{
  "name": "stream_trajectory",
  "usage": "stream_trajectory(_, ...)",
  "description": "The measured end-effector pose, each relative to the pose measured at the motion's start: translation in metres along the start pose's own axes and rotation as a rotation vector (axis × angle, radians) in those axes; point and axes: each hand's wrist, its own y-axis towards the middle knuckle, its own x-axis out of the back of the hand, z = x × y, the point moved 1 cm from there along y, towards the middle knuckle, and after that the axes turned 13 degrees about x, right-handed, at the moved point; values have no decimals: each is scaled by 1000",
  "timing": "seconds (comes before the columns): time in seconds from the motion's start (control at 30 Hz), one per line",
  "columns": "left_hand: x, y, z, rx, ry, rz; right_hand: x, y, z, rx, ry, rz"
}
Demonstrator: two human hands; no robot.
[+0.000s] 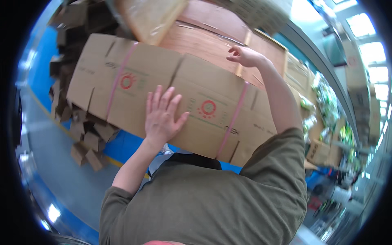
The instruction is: The person packs small bagged products into a cardboard box by hand, then seals the box with a tape dispenser.
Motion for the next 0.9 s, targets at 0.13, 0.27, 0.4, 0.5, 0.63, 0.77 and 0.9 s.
stream_trajectory(0.13, -2, 9, 0, -43, -15, 9, 10, -48, -94, -354, -62, 101)
stream_trajectory(0.27, -5, 12, -6, -5, 39, 61, 13, -75, -212, -525, -152, -113)
stream_trajectory(0.4, -7, 12, -6, -8, 99, 52, 7, -83, -276, -554, -53, -204)
stream_trajectory(0.5, -9, 10, -7, 7, 129, 43, -2, -90, -275, -544, -62, -103)
stream_trajectory(0.63, -11, 10, -12, -15, 157, 46, -14, -118, -300, -574, 28, -24)
stream_trajectory(0.77, -11, 8, -15, -28, 156, 47, -25, -129, -327, -698, -29, -94)
stream_trajectory(0.9, -12, 9, -15, -34, 153, 55, -30, -123, -360, -962, 219, -299)
